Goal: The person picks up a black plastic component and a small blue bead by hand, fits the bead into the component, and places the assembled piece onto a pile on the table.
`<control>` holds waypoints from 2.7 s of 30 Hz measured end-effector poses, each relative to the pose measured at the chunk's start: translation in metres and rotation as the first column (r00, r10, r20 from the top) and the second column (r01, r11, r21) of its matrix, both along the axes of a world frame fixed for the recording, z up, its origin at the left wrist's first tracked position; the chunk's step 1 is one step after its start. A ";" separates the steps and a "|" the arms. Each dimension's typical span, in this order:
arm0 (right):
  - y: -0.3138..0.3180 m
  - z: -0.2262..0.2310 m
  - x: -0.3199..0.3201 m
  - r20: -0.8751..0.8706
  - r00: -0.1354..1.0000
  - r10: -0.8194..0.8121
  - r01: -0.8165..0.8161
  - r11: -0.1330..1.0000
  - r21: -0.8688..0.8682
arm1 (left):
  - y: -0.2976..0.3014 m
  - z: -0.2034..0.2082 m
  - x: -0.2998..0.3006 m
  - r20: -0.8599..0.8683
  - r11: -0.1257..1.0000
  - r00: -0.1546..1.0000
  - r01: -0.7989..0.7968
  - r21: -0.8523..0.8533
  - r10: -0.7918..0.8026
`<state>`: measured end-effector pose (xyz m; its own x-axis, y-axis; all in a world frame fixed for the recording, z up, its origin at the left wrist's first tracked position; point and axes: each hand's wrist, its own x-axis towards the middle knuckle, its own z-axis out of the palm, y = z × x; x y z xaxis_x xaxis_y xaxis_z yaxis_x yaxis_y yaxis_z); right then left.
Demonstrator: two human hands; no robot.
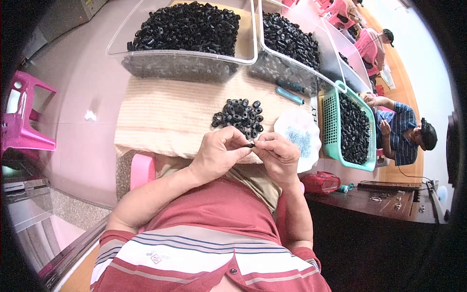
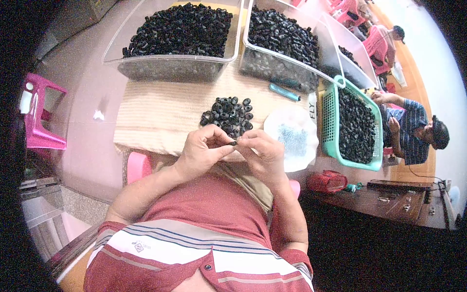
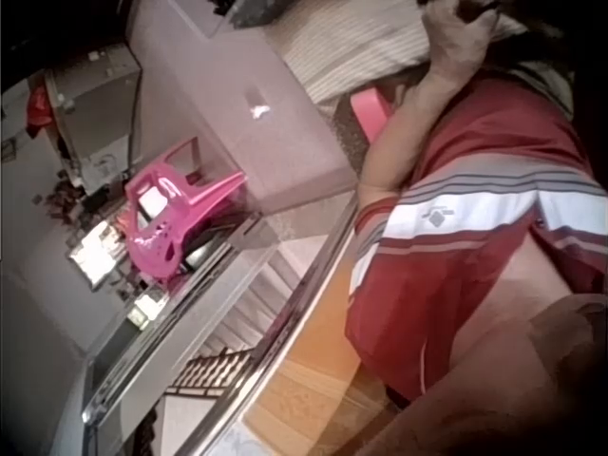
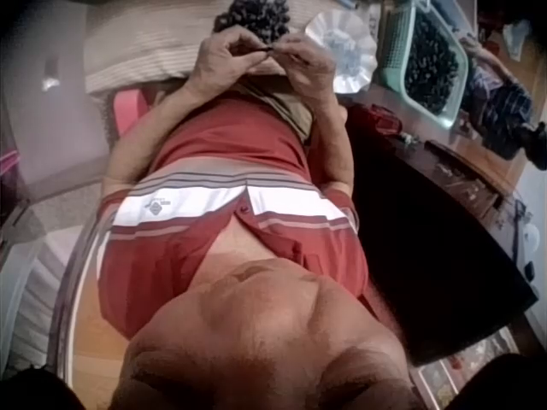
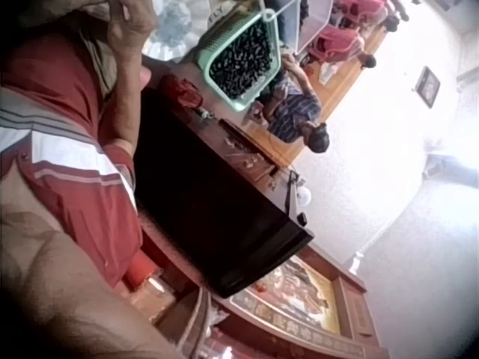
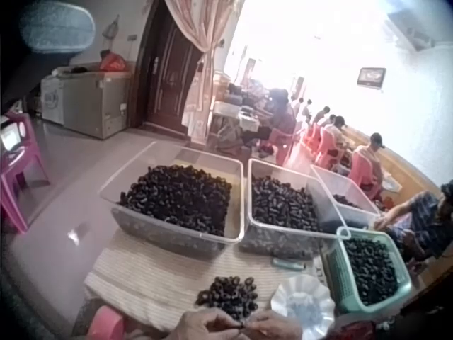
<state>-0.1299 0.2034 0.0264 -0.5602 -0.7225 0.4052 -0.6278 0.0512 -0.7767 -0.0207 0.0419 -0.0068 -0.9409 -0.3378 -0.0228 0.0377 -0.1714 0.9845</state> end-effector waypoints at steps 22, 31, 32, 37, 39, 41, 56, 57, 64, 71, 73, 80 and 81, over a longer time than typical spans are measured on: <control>0.012 -0.007 0.009 0.364 0.928 0.080 -0.056 0.996 -0.076 | -0.009 0.007 0.003 0.008 0.971 0.991 0.131 -0.202 -0.132; 0.014 -0.008 0.008 0.399 0.914 0.068 -0.050 0.997 -0.054 | -0.010 0.007 0.002 -0.041 0.968 0.987 0.146 -0.204 -0.157; 0.013 -0.007 0.009 0.400 0.914 0.069 -0.050 0.997 -0.056 | -0.010 0.006 0.002 -0.032 0.976 0.987 0.152 -0.158 -0.159; 0.015 -0.008 0.011 0.327 0.945 0.016 -0.006 1.000 -0.030 | -0.009 0.007 0.000 -0.010 0.978 0.988 0.148 -0.148 -0.152; 0.015 -0.013 0.011 0.268 0.963 0.013 -0.003 0.999 -0.036 | -0.009 0.006 -0.001 -0.021 0.979 0.989 0.142 -0.147 -0.147; 0.014 -0.013 0.012 0.209 0.978 0.009 0.000 0.999 -0.041 | -0.008 0.003 -0.002 -0.025 0.988 0.988 0.151 -0.042 -0.152; 0.002 -0.010 0.021 -0.556 0.829 -0.059 0.058 0.998 -0.020 | -0.006 0.000 -0.004 -0.018 0.983 0.990 0.144 0.111 -0.143; 0.001 -0.010 0.021 -0.557 0.828 -0.059 0.058 0.998 -0.020 | -0.005 -0.001 -0.004 -0.020 0.984 0.990 0.143 0.110 -0.142; -0.001 -0.011 0.026 -0.648 0.754 -0.108 0.103 0.994 -0.046 | -0.004 0.001 -0.001 -0.014 0.980 0.990 0.141 0.140 -0.140; 0.002 -0.014 0.023 -0.509 0.856 -0.095 0.077 0.995 -0.056 | -0.001 -0.002 -0.001 -0.035 0.983 0.992 0.129 0.134 -0.125; 0.002 -0.008 0.022 -0.400 0.915 -0.046 0.044 0.999 -0.016 | -0.002 -0.004 -0.002 -0.030 0.984 0.992 0.124 0.128 -0.121; 0.010 0.001 0.019 -0.216 0.976 -0.019 0.027 0.999 0.037 | -0.001 -0.001 0.000 0.004 0.989 0.991 0.132 0.062 -0.133; 0.010 0.001 0.019 -0.156 0.988 -0.022 0.027 0.999 0.033 | 0.000 -0.002 0.000 0.004 0.989 0.991 0.132 0.061 -0.133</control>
